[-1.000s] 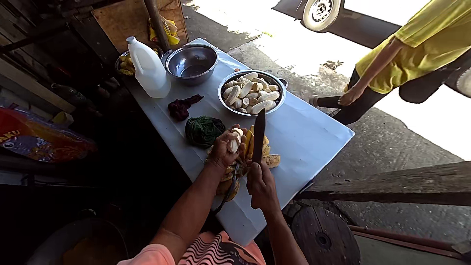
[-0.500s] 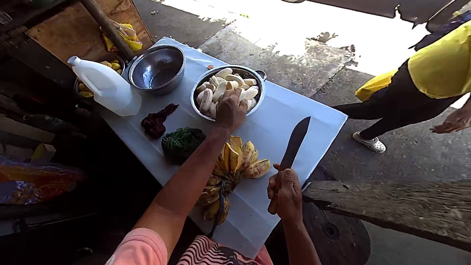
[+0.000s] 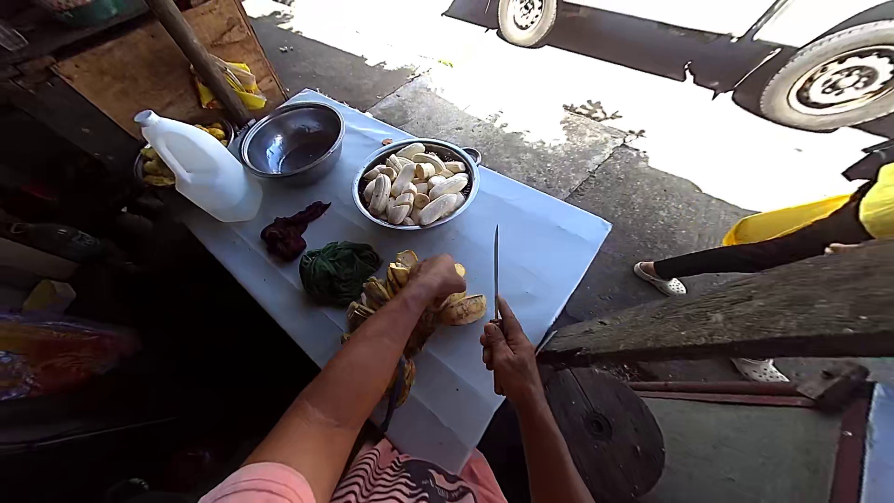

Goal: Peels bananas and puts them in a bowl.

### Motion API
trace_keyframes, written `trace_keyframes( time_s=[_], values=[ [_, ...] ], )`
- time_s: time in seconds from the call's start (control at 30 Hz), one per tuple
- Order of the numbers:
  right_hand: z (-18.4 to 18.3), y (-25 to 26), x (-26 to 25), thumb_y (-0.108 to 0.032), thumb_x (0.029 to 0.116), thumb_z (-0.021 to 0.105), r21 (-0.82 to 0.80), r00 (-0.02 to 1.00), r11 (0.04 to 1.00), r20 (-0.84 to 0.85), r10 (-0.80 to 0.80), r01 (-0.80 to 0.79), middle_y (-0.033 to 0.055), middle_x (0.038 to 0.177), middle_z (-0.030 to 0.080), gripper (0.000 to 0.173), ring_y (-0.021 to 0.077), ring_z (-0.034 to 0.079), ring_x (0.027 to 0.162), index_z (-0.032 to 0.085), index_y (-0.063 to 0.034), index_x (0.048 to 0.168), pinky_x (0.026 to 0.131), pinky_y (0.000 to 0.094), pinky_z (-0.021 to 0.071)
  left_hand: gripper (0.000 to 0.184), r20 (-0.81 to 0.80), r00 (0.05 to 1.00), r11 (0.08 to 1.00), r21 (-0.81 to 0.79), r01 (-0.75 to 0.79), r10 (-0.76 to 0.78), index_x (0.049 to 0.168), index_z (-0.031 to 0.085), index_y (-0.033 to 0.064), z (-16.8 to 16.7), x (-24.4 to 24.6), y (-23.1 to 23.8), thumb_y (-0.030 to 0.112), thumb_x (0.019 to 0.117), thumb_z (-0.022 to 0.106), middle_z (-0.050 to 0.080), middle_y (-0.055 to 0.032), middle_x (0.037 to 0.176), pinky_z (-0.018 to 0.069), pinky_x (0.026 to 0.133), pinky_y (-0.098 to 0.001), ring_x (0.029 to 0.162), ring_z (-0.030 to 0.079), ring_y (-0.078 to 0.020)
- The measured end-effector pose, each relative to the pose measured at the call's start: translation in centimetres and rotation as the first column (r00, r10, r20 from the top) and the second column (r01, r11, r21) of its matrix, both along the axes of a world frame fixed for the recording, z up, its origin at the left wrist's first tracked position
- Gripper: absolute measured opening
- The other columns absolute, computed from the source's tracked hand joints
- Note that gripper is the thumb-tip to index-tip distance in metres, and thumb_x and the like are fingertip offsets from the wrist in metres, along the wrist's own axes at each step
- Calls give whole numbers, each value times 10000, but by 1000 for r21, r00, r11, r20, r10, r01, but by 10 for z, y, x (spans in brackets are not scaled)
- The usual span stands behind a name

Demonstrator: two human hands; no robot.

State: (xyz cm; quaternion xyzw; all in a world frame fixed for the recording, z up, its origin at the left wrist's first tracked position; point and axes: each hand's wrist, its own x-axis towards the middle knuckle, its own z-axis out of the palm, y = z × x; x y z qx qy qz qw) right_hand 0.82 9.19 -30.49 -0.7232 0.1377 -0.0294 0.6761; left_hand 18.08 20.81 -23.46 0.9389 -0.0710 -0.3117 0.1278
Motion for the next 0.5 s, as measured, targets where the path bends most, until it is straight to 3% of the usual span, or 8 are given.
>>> trace_keyframes(
  time_s=[0.03, 0.07, 0.13, 0.2, 0.4, 0.5],
  values=[
    [-8, -2, -3, -227, 1081, 446, -129, 1000, 991, -13, 24, -25, 45, 840, 617, 519, 110, 545, 580, 383, -132, 1588, 525, 294, 495, 379, -48, 999, 999, -36, 2, -3, 1037, 678, 14, -4, 6, 8, 340, 853, 736, 699, -200, 1004, 533, 803, -623, 962, 684, -368],
    [-13, -3, -8, -266, 1091, 430, -269, 999, 962, -22, 41, -45, 59, 842, 640, 495, 133, 549, 592, 422, -147, 1571, 566, 340, 502, 353, -91, 996, 993, -118, -13, 2, 1025, 690, 12, -7, 8, 18, 314, 854, 760, 697, -197, 991, 534, 810, -606, 943, 679, -354],
    [-15, -3, -18, -321, 1101, 395, -464, 997, 883, -28, 72, -76, 112, 914, 697, 486, 210, 616, 668, 463, -145, 1549, 673, 454, 538, 344, -117, 993, 951, -302, -66, 32, 1095, 683, 11, -7, 6, 35, 211, 839, 798, 692, -207, 1040, 537, 863, -582, 970, 674, -345],
    [-13, 1, -28, -362, 1102, 365, -553, 995, 827, -37, 96, -101, 143, 998, 725, 497, 283, 680, 758, 489, -149, 1533, 726, 532, 554, 431, -125, 989, 897, -426, -121, 74, 1216, 648, 14, -3, -3, 49, 143, 836, 804, 692, -215, 1101, 548, 895, -567, 1000, 683, -342],
    [8, 16, -21, -371, 1106, 349, -656, 979, 729, -82, 185, -193, 167, 1077, 727, 493, 361, 715, 929, 499, -167, 1529, 794, 575, 555, 433, -62, 979, 733, -655, -185, 193, 1181, 611, 11, -11, -31, 69, 30, 801, 817, 714, -171, 976, 578, 757, -454, 842, 696, -263],
    [20, 23, 15, -367, 1115, 329, -496, 955, 817, -132, 266, -296, 172, 1195, 710, 494, 324, 694, 1074, 479, -159, 1537, 944, 553, 518, 454, -50, 968, 660, -723, -204, 245, 1202, 590, 15, -6, -49, 71, -12, 807, 811, 696, -167, 1030, 577, 737, -424, 850, 682, -252]
  ],
)
